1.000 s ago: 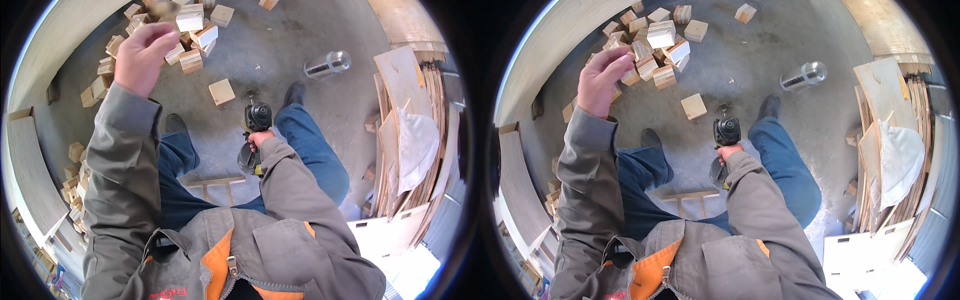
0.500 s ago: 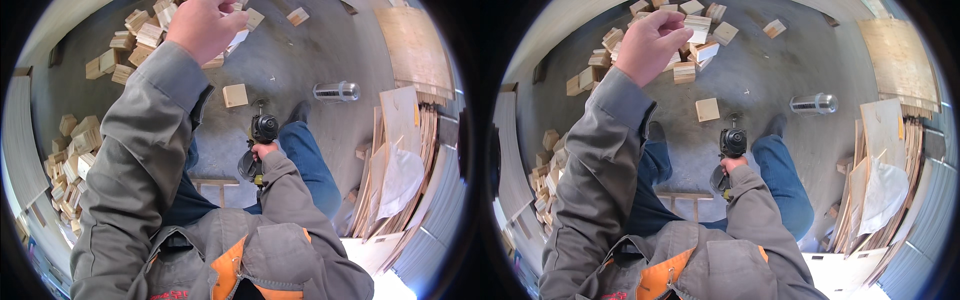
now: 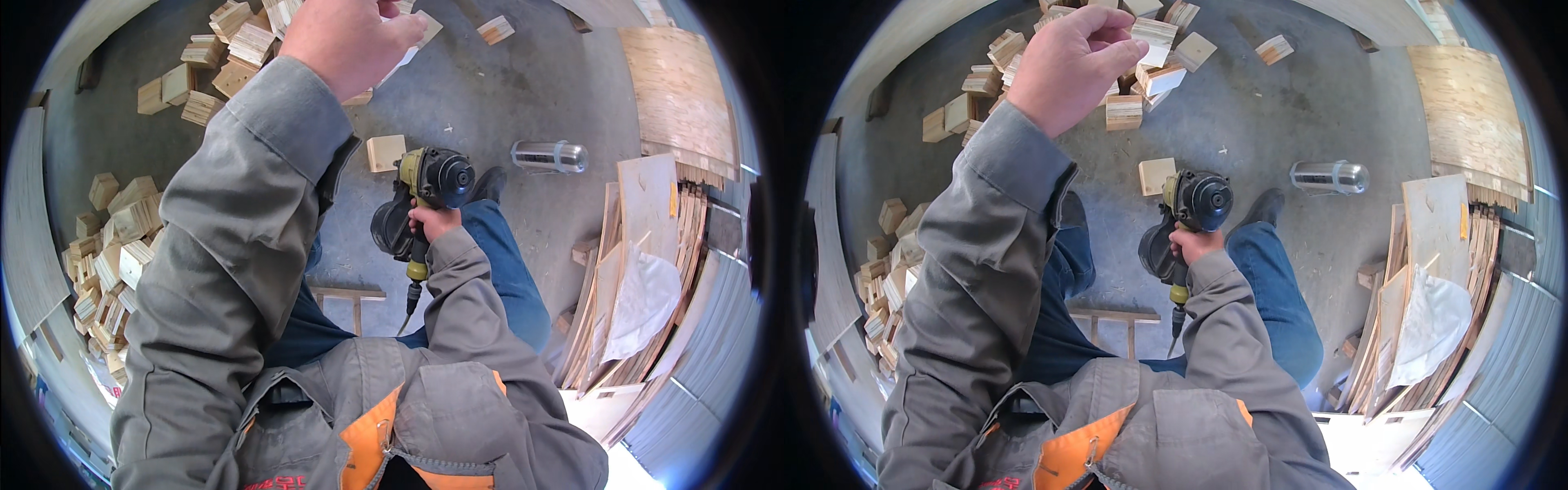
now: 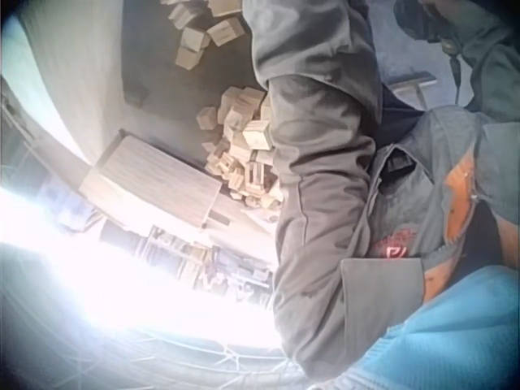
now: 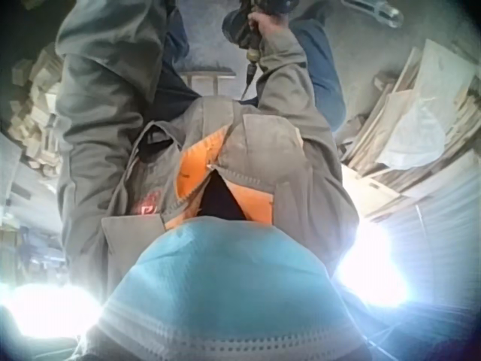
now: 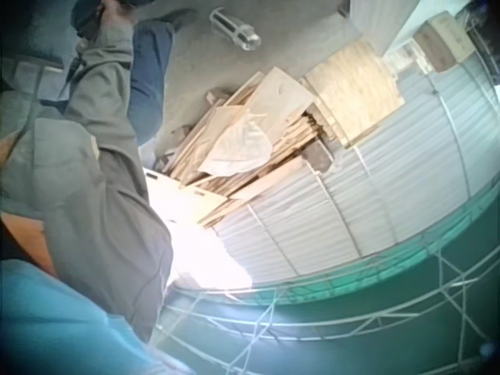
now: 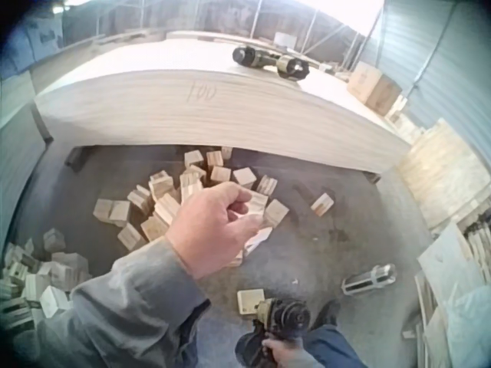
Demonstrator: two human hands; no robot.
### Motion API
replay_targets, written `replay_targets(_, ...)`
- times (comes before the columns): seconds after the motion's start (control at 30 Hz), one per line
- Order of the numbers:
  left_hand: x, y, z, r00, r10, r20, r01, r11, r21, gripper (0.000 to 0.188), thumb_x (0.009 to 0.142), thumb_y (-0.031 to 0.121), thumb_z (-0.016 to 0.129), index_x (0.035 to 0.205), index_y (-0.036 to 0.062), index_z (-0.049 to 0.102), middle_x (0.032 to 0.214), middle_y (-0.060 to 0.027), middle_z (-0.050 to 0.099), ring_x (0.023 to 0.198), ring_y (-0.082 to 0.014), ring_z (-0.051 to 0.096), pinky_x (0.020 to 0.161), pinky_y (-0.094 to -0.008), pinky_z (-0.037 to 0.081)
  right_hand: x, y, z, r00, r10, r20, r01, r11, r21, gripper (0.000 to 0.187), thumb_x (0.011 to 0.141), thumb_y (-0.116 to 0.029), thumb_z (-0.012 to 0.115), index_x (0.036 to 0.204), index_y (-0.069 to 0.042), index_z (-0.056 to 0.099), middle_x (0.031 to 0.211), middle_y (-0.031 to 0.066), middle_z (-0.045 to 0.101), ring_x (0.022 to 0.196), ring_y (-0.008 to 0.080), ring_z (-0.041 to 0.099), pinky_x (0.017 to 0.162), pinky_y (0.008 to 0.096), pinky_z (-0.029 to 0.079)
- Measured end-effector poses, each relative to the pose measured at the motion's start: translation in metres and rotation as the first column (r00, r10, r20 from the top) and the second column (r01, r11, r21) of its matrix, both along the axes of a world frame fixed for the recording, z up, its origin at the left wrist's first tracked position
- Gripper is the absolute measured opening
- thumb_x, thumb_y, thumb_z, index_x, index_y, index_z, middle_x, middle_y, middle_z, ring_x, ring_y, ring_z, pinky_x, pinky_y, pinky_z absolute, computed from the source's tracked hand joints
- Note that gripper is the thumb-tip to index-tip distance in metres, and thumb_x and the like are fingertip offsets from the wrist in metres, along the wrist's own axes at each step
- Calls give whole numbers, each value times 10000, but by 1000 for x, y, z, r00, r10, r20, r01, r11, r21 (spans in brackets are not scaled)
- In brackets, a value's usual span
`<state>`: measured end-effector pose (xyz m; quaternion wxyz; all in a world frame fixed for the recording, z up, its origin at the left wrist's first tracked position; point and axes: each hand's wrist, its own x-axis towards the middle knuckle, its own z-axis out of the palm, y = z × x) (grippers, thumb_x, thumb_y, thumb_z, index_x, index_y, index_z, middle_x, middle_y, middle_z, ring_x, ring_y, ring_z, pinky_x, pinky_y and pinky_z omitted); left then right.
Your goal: The person sits on the floor and repeatedly picks up small wooden blocks, places them on a small wooden stand, and uses a nail gun to drive nails into them. The person occasionally uses a hammer to tap the blocks. Finished blocks are placed in a pile.
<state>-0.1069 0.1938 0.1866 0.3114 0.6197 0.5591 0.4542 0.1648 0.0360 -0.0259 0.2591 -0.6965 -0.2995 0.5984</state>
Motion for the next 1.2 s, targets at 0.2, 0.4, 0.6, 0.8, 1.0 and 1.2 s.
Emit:
replay_targets(0.2,-3,1,-8,998,-3,-70,10,995,104,392,829,218,748,1082,-74,680,858,-173,708,762,-266,710,689,-355,557,-12,26,-12,1000,19,12,-18,1000,-22,183,777,38,722,948,38,658,763,109,671,604,213,662,520,351,544)
replay_targets(0.4,2,-8,12,997,-64,49,67,996,-53,376,835,203,743,1083,-73,679,867,-166,706,743,-253,706,679,-351,559,4,33,-15,992,106,-70,-102,993,56,140,801,43,685,939,44,662,753,93,658,620,207,645,572,342,540)
replay_targets(0.6,13,-6,5,998,-44,42,48,994,-99,350,870,169,721,1109,-80,665,819,-137,697,696,-205,695,610,-335,547,20,46,26,992,126,-31,-115,964,239,166,784,51,703,941,33,653,777,96,664,627,199,647,572,340,532)
replay_targets(0.8,3,-1,-1,996,41,-77,-37,998,51,306,849,181,754,1028,-60,693,853,-147,721,770,-204,713,697,-325,565,42,2,9,994,72,84,-72,997,0,81,751,19,705,820,19,663,673,94,665,550,200,646,507,343,497)
replay_targets(1.0,-9,2,-6,995,39,-91,-38,999,9,277,843,175,747,1011,-41,703,858,-145,734,787,-202,721,716,-324,569,45,-55,-40,975,118,191,-41,930,-365,98,749,-36,736,799,36,692,687,116,688,535,206,641,510,354,515)
replay_targets(1.2,-3,12,-22,995,-21,-100,20,1000,-15,376,887,237,743,1137,-37,683,957,-100,727,878,-169,691,796,-298,553,46,-65,-57,965,120,234,3,885,-466,110,773,-29,720,852,44,702,703,123,691,535,196,638,501,335,525)
